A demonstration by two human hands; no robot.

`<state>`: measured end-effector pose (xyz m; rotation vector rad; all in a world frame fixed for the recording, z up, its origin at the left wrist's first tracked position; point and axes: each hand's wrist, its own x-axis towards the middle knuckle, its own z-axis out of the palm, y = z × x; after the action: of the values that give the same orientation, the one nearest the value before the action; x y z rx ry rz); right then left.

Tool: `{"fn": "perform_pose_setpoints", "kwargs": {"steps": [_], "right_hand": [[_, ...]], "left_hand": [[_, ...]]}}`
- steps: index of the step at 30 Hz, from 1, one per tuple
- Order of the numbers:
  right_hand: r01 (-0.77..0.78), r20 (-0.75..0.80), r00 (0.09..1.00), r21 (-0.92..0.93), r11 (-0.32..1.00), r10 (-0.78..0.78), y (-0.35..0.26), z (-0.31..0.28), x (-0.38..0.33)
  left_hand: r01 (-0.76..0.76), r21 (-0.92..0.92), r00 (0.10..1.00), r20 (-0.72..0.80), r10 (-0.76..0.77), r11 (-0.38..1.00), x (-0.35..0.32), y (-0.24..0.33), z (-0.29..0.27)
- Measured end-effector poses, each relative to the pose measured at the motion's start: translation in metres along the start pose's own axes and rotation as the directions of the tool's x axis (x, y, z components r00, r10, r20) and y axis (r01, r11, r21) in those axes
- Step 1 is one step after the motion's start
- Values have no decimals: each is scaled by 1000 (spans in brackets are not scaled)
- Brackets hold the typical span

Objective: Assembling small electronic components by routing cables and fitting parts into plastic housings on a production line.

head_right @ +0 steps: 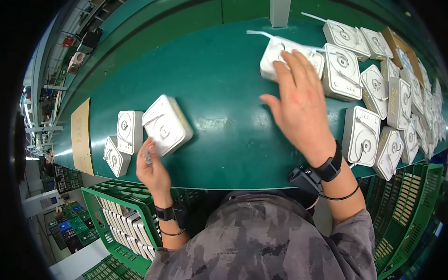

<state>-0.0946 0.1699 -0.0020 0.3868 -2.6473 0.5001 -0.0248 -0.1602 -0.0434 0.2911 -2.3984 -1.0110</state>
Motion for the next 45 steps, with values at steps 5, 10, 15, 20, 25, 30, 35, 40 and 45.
{"fn": "perform_pose_setpoints", "kwargs": {"steps": [5, 10, 15, 20, 25, 30, 35, 40, 45], "right_hand": [[60, 77, 991, 484, 873, -110, -39, 20, -6], [38, 90, 992, 478, 877, -92, -48, 42, -7], [40, 158, 982, 371, 928, -105, -39, 16, -27], [-47, 283, 959, 280, 959, -36, -29, -27, -54], [-64, 193, 980, 514, 856, -42, -41, -44, -47], [-12, 123, 987, 698, 716, -103, -37, -35, -53], [-220, 177, 975, 755, 617, 131, -27, -40, -60], [-301, 220, 953, 765, 569, 208, -34, -40, -78], [-292, 278, 953, 735, 612, 122, -38, -44, -85]], "left_hand": [[-40, -129, 958, 278, 75, 991, -19, 57, 27], [299, -370, 877, 470, -100, 880, -26, 70, 38], [872, -413, 460, 876, -149, 264, -29, 78, 28], [887, -353, 383, 922, -48, 297, -42, 83, 31], [914, -251, 256, 966, 26, 317, -52, 95, 34], [901, -250, 257, 966, 27, 356, -54, 101, 36], [877, -344, 400, 910, -111, 335, -59, 99, 34], [820, -484, 531, 843, -89, 305, -60, 101, 43], [793, -539, 582, 808, -92, 283, -64, 99, 49]]}}
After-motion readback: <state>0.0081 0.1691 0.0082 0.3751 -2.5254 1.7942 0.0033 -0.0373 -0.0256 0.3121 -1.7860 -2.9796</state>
